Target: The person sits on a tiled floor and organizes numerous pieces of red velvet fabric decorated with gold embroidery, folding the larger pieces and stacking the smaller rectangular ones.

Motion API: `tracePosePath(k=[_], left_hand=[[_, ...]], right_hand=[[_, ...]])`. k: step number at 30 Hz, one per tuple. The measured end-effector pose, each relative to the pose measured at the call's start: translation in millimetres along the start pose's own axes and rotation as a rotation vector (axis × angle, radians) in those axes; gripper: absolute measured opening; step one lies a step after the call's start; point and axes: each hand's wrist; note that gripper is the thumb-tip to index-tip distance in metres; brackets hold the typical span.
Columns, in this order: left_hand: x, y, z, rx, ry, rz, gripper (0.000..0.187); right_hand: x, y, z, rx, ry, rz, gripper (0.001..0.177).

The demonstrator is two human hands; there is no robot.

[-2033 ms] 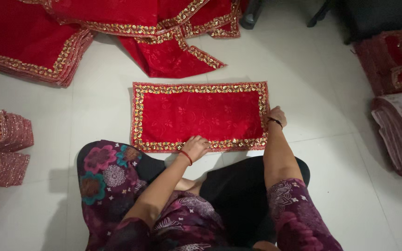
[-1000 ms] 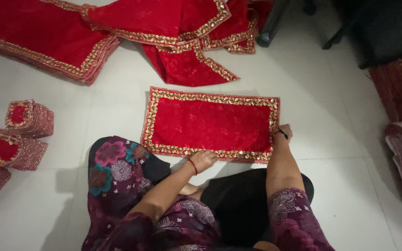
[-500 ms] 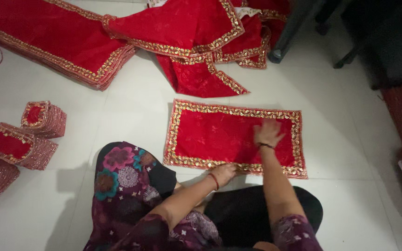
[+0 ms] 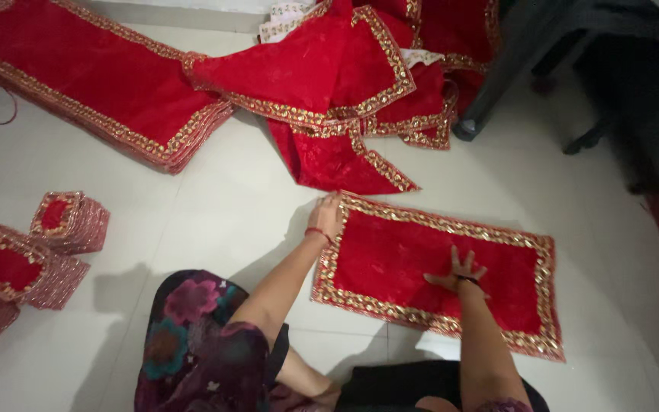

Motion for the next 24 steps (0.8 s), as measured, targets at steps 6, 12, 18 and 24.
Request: tracePosePath(k=[6, 12, 18, 24], left_hand=[[39.9, -56.8, 29.9, -0.239, -0.134, 0.278, 0.075], [47.2, -30.9, 55.6, 0.057, -0.308, 0.316, 0.055], [-1.4, 20.8, 73.0, 0.090, -0.255, 0.231, 0.027], [-47.5, 55.2, 63.5, 0.115, -0.315, 0.381, 0.024]], right_hand=[[-27.4, -14.7, -60.5, -0.046, 0.215, -0.045, 0.146], [-48.0, -23.8, -75.3, 0.132, 0.195, 0.037, 0.140], [-52.5, -10.2, -78.2, 0.187, 0.173, -0.088, 0.131], [-48.6, 23.2, -45.9, 0.213, 0.237, -0.356, 0.039]])
Point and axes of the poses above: each hand's wrist, its own y-axis away from the middle knuckle, its own x-axis out of the palm, z = x × y, and after that the axes turned 15 degrees about -z, right-handed
